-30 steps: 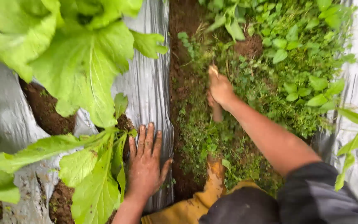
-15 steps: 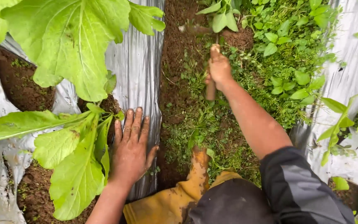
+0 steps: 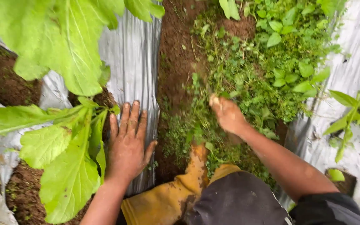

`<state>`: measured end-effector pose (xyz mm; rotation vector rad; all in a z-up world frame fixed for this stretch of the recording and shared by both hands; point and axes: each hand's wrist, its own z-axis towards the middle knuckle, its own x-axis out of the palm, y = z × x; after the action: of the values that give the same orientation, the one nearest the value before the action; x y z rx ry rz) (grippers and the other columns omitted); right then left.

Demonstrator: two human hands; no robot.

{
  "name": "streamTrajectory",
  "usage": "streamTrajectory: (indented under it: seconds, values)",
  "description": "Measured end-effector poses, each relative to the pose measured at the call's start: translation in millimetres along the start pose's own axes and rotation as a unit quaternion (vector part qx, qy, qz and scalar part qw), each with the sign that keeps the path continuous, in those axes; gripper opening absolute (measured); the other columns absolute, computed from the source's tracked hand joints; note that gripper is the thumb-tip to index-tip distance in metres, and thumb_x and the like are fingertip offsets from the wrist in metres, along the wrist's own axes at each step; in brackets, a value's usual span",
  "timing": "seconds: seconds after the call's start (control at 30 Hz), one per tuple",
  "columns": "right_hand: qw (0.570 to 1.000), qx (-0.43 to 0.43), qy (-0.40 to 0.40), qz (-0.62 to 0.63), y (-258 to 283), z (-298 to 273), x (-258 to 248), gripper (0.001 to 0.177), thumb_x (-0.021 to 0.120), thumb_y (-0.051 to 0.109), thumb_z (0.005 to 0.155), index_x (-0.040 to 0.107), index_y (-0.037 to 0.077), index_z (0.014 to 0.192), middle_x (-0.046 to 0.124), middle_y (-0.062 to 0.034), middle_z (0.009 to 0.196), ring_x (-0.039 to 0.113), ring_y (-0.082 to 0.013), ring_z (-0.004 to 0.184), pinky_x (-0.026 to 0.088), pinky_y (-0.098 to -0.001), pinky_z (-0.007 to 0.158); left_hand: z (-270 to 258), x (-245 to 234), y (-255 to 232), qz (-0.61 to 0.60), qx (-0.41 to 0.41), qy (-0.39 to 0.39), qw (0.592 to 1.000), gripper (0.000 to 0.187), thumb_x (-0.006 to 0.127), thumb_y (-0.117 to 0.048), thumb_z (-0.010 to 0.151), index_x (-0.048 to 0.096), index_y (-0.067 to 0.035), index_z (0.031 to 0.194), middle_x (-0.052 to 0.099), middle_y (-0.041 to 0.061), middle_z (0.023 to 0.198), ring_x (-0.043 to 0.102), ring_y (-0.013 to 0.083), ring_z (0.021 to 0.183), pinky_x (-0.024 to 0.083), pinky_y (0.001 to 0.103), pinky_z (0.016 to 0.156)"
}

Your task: Manual weeding of a vegetable garden bed using hands and a small wooden stick to remove weeds from the soil.

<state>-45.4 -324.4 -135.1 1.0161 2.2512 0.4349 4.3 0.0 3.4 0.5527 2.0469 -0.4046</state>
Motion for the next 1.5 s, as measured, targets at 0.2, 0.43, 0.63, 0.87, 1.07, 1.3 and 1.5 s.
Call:
streamTrajectory:
  seconds: [0.2,0.43,0.63,0.87,1.07,1.3,1.5]
  values:
    - [0.881,-0.287,-0.375,-0.041,-12,7,-19,0.014,0.039,-0.005,0.106,0.046,-0.004,0.093,0.05,-0.02,0.075,0.061,-0.0328,0.072,0.045,-0.043,0.069,0,0,-4,-0.016,0.006,-0.032,0.999,0.082,0.056,-0.054,0.09,0.04,-0.009,0.156,0.018,0.019,0.173,0.015,0.0383,0.159,0.008,0.062,0.125]
    - [0.91,-0.054,-0.21,0.353,-110,-73,48,0.023,0.05,0.024,0.106,0.058,0.003,0.1,0.059,-0.0116,0.055,0.058,-0.0224,0.037,0.049,-0.0314,0.03,0,20,-36,-0.078,0.056,-0.221,0.971,0.064,0.069,-0.042,0.089,0.063,-0.002,0.139,0.048,0.023,0.159,0.031,0.0465,0.155,0.015,0.071,0.123]
    - [0.64,-0.177,-0.454,0.594,-115,-151,2,0.013,0.056,0.019,0.105,0.05,0.007,0.104,0.058,-0.0087,0.08,0.061,-0.02,0.067,0.05,-0.0255,0.063,57,43,-217,-0.16,0.403,-0.189,0.881,0.034,0.06,-0.038,0.095,0.072,-0.013,0.114,0.06,0.01,0.132,0.048,0.0338,0.136,0.038,0.052,0.115]
    - [0.655,-0.286,-0.59,0.375,-172,-174,-99,0.045,0.035,0.049,0.106,0.042,0.005,0.107,0.051,-0.0219,0.065,0.054,-0.0323,0.041,0.048,-0.0378,0.034,192,92,-360,-0.213,0.354,-0.374,0.831,0.02,0.05,-0.021,0.102,0.059,-0.005,0.11,0.053,0.016,0.125,0.054,0.0358,0.12,0.036,0.057,0.116]
    - [0.724,-0.411,-0.481,0.274,-189,-154,-107,0.053,0.063,0.044,0.093,0.043,0.006,0.124,0.063,-0.0181,0.077,0.068,-0.0278,0.057,0.061,-0.0371,0.05,237,71,-322,-0.077,0.355,-0.156,0.918,0.048,0.043,-0.035,0.109,0.043,-0.009,0.149,0.056,0.014,0.125,0.066,0.0284,0.112,0.055,0.041,0.097]
    - [0.892,-0.012,-0.451,-0.001,-66,-141,-80,0.038,0.038,0.033,0.113,0.043,-0.004,0.121,0.058,-0.0104,0.071,0.062,-0.02,0.055,0.057,-0.0314,0.049,281,138,-331,-0.088,0.286,-0.214,0.93,0.02,0.059,-0.018,0.096,0.064,-0.011,0.077,0.059,0.002,0.065,0.061,0.0196,0.053,0.058,0.052,0.076]
    - [0.919,0.271,-0.25,-0.143,-64,-136,-35,0.039,0.043,0.024,0.112,0.04,-0.008,0.134,0.062,-0.0135,0.077,0.066,-0.0212,0.06,0.058,-0.036,0.054,252,180,-254,-0.134,0.192,-0.15,0.96,0.015,0.053,-0.014,0.101,0.068,-0.012,0.099,0.068,0.007,0.079,0.073,0.0241,0.074,0.06,0.046,0.072]
